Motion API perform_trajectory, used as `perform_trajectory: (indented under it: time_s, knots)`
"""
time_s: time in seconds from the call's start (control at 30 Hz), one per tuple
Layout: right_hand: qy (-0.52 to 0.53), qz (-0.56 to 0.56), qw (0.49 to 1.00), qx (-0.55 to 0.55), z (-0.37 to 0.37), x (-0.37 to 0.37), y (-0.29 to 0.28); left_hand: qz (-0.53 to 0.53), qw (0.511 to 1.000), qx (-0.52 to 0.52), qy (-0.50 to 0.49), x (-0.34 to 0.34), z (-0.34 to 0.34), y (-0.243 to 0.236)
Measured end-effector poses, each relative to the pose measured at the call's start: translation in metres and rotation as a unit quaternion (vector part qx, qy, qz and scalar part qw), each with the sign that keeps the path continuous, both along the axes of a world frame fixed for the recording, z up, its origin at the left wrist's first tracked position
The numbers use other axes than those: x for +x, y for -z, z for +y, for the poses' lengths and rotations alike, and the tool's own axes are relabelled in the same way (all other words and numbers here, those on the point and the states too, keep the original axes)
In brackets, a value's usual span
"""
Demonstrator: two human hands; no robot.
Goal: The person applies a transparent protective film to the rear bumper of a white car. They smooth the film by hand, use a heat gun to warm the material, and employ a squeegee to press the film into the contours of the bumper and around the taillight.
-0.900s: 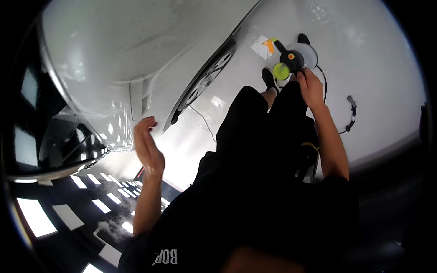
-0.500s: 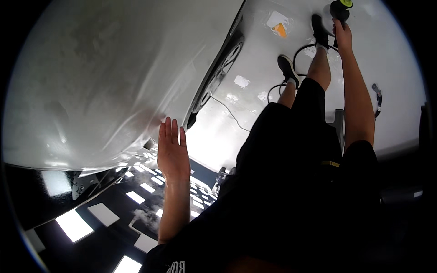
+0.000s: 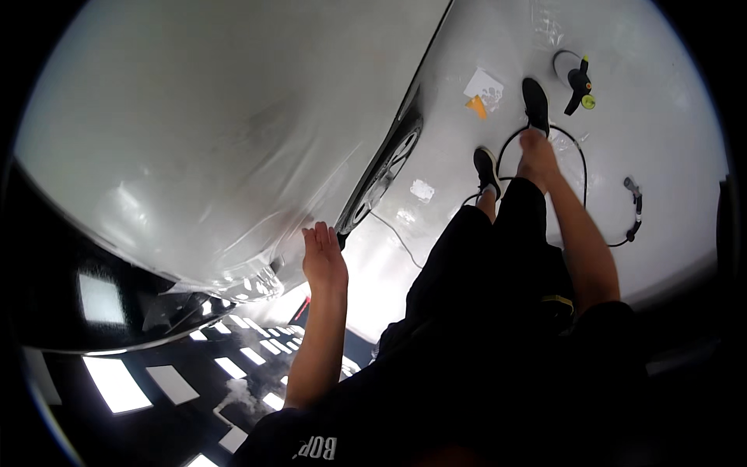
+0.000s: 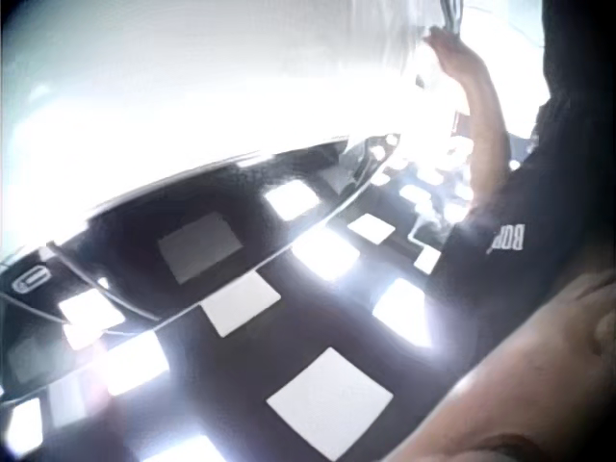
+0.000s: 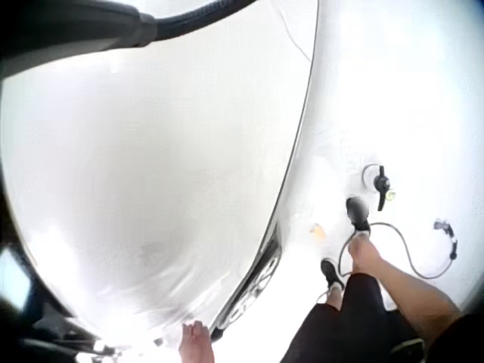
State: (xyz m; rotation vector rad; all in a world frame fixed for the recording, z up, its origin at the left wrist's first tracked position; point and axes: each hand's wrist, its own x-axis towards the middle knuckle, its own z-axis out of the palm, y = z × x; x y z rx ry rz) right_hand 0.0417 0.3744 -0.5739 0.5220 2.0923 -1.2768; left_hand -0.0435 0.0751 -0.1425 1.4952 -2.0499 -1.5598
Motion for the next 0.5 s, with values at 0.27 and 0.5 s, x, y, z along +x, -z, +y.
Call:
perform_trajectory:
  time_s: [0.27, 0.5]
  knots:
    - [-0.131, 0.155, 0.97, -0.134, -0.04, -0.031, -0.318, 0.083, 0.972, 0.152, -0.158, -0.013, 0.018, 0.042]
    - [-0.28, 0.186, 0.939, -0.075, 0.05, -0.007, -0.407, 0.165, 0.957, 0.151, -0.183, 0.002, 0.024, 0.061]
